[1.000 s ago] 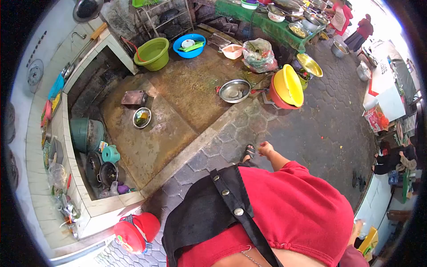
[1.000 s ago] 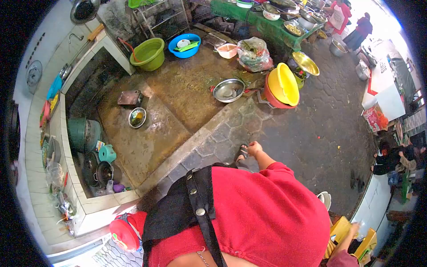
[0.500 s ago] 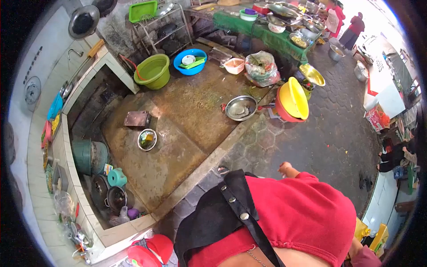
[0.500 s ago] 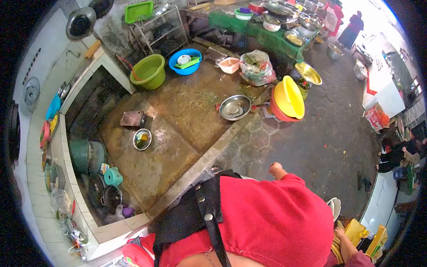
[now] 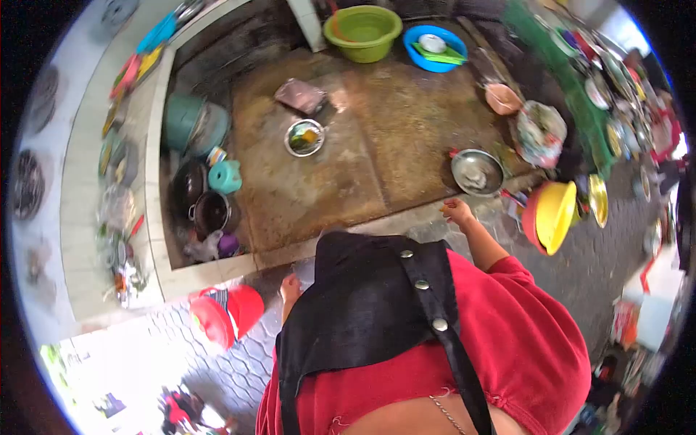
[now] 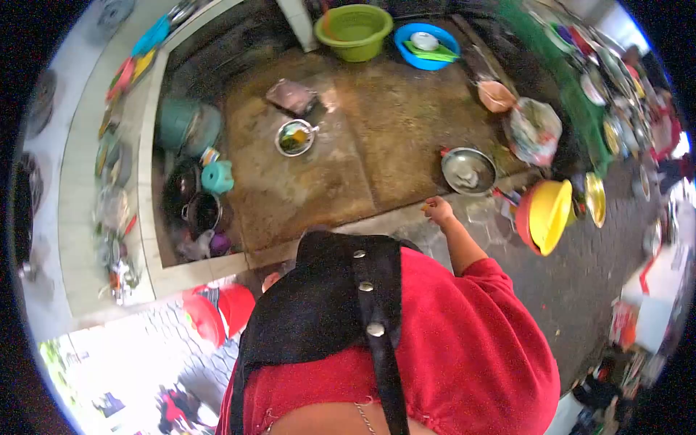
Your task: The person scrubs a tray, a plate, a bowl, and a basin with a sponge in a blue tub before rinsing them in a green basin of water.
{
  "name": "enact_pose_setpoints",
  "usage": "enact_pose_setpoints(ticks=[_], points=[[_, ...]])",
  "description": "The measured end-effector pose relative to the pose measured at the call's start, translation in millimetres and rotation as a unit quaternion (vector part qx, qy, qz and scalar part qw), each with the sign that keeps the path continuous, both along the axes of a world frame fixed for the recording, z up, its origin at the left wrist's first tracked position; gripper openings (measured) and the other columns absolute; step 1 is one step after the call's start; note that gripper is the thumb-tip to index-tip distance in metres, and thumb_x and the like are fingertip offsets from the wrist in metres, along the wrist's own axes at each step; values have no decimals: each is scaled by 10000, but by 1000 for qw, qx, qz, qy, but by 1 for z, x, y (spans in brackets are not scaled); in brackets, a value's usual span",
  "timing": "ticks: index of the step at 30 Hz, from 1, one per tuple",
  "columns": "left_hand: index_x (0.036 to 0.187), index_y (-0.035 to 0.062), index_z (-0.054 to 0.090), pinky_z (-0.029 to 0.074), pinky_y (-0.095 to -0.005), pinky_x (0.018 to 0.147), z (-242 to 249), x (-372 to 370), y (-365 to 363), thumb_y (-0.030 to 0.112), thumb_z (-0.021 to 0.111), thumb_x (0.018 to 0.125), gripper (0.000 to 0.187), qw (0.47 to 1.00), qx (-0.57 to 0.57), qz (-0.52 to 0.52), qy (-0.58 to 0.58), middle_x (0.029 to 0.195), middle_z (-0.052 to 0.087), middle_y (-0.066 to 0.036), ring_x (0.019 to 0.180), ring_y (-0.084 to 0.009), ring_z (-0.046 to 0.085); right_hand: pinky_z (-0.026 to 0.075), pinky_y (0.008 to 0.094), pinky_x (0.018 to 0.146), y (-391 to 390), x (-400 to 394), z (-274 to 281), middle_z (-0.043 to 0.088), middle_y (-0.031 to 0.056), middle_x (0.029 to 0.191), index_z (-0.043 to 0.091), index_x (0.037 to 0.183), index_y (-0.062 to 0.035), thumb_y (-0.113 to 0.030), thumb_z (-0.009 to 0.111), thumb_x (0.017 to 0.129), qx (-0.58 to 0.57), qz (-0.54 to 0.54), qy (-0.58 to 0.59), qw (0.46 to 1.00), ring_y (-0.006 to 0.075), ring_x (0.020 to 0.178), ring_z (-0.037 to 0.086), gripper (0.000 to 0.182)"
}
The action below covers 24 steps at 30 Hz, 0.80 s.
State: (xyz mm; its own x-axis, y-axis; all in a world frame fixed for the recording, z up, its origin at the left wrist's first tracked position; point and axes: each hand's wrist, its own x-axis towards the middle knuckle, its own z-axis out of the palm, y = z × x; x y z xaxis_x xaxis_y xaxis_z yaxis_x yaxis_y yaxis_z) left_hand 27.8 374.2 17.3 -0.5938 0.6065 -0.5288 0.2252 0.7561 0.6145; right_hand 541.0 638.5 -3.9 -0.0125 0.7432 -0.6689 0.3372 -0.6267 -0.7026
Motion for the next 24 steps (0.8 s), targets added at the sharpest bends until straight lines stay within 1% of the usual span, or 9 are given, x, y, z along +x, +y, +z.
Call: enact_pose_setpoints(ticks=[1, 2, 3, 10, 12, 15, 19, 20, 24], points=[[1065, 52, 545, 474, -290, 524, -47, -23, -40, 141, 521, 800, 280, 1000, -2, 20, 3, 775, 572, -42, 634, -127, 535, 486, 275, 526, 13, -18, 9, 578, 91, 942, 498, 1076, 1, -11, 595, 693, -2, 20, 3, 1000, 161, 719, 580, 395], [1045, 57, 559, 476, -287, 544, -91, -40, -83, 188, 515, 809, 274, 961, -103, -191, 172, 777, 577, -48, 633, -128, 540, 487, 275, 548, 20, -34, 16, 579, 94, 936, 483, 1089, 1, 0, 586, 706, -4, 12, 53, 998, 169, 731, 583, 397], [1026, 63, 573, 477, -283, 563, -131, -49, -86, 236, 509, 818, 278, 840, -196, -392, 321, 779, 583, -53, 633, -128, 545, 489, 276, 570, 28, -48, 22, 579, 97, 930, 468, 1103, 1, 12, 577, 719, -7, 1, 103, 995, 177, 742, 586, 399], [939, 62, 584, 464, -309, 576, -60, -76, 35, 270, 475, 825, 261, 920, -176, -273, 222, 759, 592, -81, 644, -150, 558, 479, 312, 768, 83, -113, 15, 576, 116, 972, 490, 1059, 45, -28, 557, 777, -121, 15, 256, 959, 211, 871, 576, 299], [910, 62, 588, 460, -318, 581, -47, -110, 104, 282, 464, 827, 265, 936, -154, -248, 195, 752, 595, -90, 648, -157, 562, 499, 316, 633, 106, -106, -42, 605, 81, 845, 559, 953, -15, -75, 580, 790, -146, 53, 280, 947, 185, 753, 593, 175], [867, 62, 594, 453, -330, 587, -43, -163, 199, 299, 447, 831, 281, 957, -128, -216, 142, 741, 600, -104, 654, -168, 568, 486, 309, 609, 139, -138, -15, 593, 62, 739, 592, 864, -24, -93, 588, 769, -171, -134, 246, 945, 170, 663, 576, 118], [809, 61, 602, 445, -348, 596, -13, -207, 275, 321, 425, 836, 315, 977, -131, -163, 51, 727, 607, -122, 662, -182, 576, 489, 321, 621, 206, -173, -16, 594, 78, 786, 569, 918, -8, -54, 569, 763, -155, -96, 275, 944, 183, 703, 584, 161], [784, 63, 590, 427, -351, 556, -11, -217, 321, 296, 398, 848, 308, 993, -103, -32, 45, 692, 596, -127, 641, -156, 564, 493, 326, 632, 226, -186, -6, 593, 88, 823, 546, 960, 0, -39, 558, 767, -123, -105, 258, 953, 192, 739, 588, 197], [1033, 38, 540, 399, -249, 454, 39, -268, 484, 170, 511, 845, 232, 990, 97, 15, -98, 753, 553, -38, 568, -109, 508, 494, 327, 639, 287, -253, 67, 585, 116, 903, 460, 1083, 17, -21, 538, 782, -74, -213, 247, 942, 213, 783, 592, 314]])
